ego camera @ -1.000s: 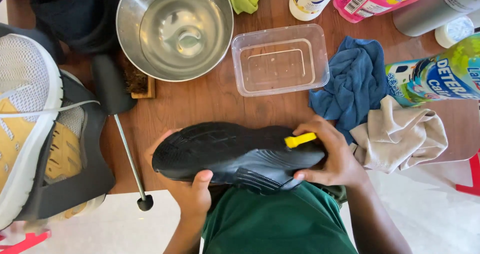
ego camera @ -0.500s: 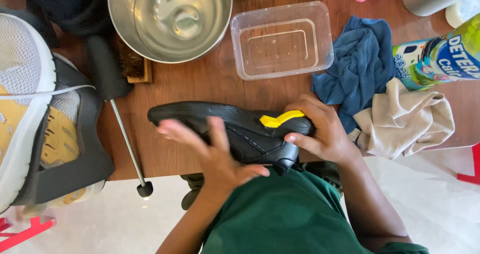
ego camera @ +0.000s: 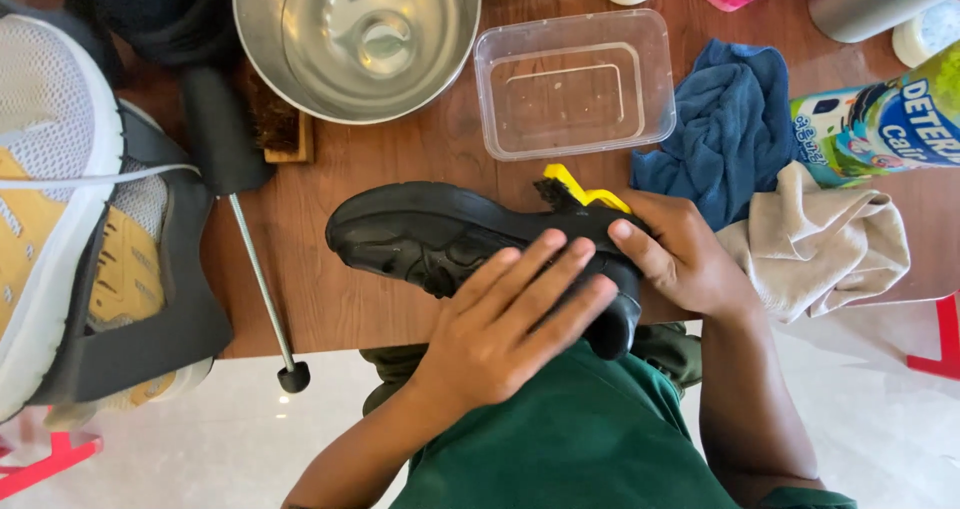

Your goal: The person cleans a black shoe using a yellow brush and a white cloth. They repeatedly dip the brush into a small plastic container of liquid and scrub the shoe's interior and exterior surfaces. The person also wipes the shoe with the cloth and moves a metal bowl of water aside to access the workspace.

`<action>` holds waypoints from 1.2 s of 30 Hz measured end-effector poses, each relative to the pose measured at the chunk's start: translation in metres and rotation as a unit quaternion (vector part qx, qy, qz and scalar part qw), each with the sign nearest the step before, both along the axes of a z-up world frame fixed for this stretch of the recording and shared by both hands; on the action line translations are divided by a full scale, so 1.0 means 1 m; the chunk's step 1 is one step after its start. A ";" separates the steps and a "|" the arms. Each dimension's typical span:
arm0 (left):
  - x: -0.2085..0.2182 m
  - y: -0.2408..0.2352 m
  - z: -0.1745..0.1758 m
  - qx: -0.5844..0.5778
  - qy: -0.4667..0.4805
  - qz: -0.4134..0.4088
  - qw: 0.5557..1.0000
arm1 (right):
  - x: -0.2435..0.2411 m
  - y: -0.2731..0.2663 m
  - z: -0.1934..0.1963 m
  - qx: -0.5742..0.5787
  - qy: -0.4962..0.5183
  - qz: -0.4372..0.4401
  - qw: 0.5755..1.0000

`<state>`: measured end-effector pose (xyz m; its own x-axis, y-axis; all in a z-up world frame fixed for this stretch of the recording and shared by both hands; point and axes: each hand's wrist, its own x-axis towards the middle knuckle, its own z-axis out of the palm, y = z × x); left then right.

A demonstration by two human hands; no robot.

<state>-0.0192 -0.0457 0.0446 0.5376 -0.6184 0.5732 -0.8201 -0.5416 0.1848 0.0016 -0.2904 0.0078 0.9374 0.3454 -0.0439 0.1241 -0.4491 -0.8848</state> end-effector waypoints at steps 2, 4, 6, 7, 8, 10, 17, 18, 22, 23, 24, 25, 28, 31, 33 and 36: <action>0.004 -0.002 0.001 -0.011 0.024 -0.021 0.999 | -0.002 0.001 0.002 -0.030 -0.011 -0.031 0.999; 0.008 -0.004 -0.001 -0.021 0.049 -0.039 0.998 | -0.005 0.004 0.006 -0.060 -0.021 -0.059 0.996; 0.013 -0.005 -0.006 -0.040 0.041 -0.043 0.997 | -0.008 0.009 0.012 -0.116 -0.060 -0.158 0.979; 0.016 -0.006 -0.006 -0.040 0.041 -0.043 0.997 | -0.009 0.009 0.012 -0.116 -0.060 -0.158 0.979; 0.018 -0.007 -0.006 -0.020 0.047 -0.036 0.998 | -0.010 0.009 0.013 -0.110 -0.075 -0.180 0.975; 0.022 -0.008 -0.007 0.000 0.052 -0.028 0.998 | -0.013 0.008 0.013 -0.104 -0.090 -0.202 0.970; 0.027 -0.025 0.002 -0.048 -0.012 0.039 0.998 | -0.041 -0.010 0.022 -0.215 -0.096 -0.279 0.931; 0.028 -0.027 0.006 -0.043 0.001 0.045 0.998 | -0.048 -0.013 0.023 -0.235 -0.102 -0.318 0.913; 0.040 -0.040 0.002 -0.036 0.019 0.061 0.997 | -0.061 -0.036 0.020 -0.305 -0.093 -0.350 0.881; 0.043 -0.043 0.003 -0.025 0.034 0.071 0.997 | -0.065 -0.041 0.017 -0.323 -0.119 -0.348 0.872; 0.047 -0.047 0.003 -0.014 0.050 0.082 0.995 | -0.069 -0.046 0.014 -0.342 -0.144 -0.344 0.862; 0.049 -0.051 0.002 -0.013 0.052 0.074 0.996 | -0.072 -0.049 0.011 -0.343 -0.140 -0.351 0.860; 0.049 -0.064 -0.001 -0.018 0.032 0.095 0.995 | -0.076 -0.059 0.003 -0.381 -0.094 -0.379 0.838; 0.040 -0.075 -0.004 -0.040 0.024 0.093 0.995 | -0.073 -0.067 -0.010 -0.363 -0.092 -0.359 0.855; 0.033 -0.079 -0.009 -0.075 0.002 0.021 0.997 | -0.079 -0.079 -0.029 -0.352 -0.129 -0.369 0.851; 0.026 -0.088 -0.014 -0.133 -0.008 -0.026 0.991 | -0.091 -0.094 -0.046 -0.187 -0.142 -0.462 0.855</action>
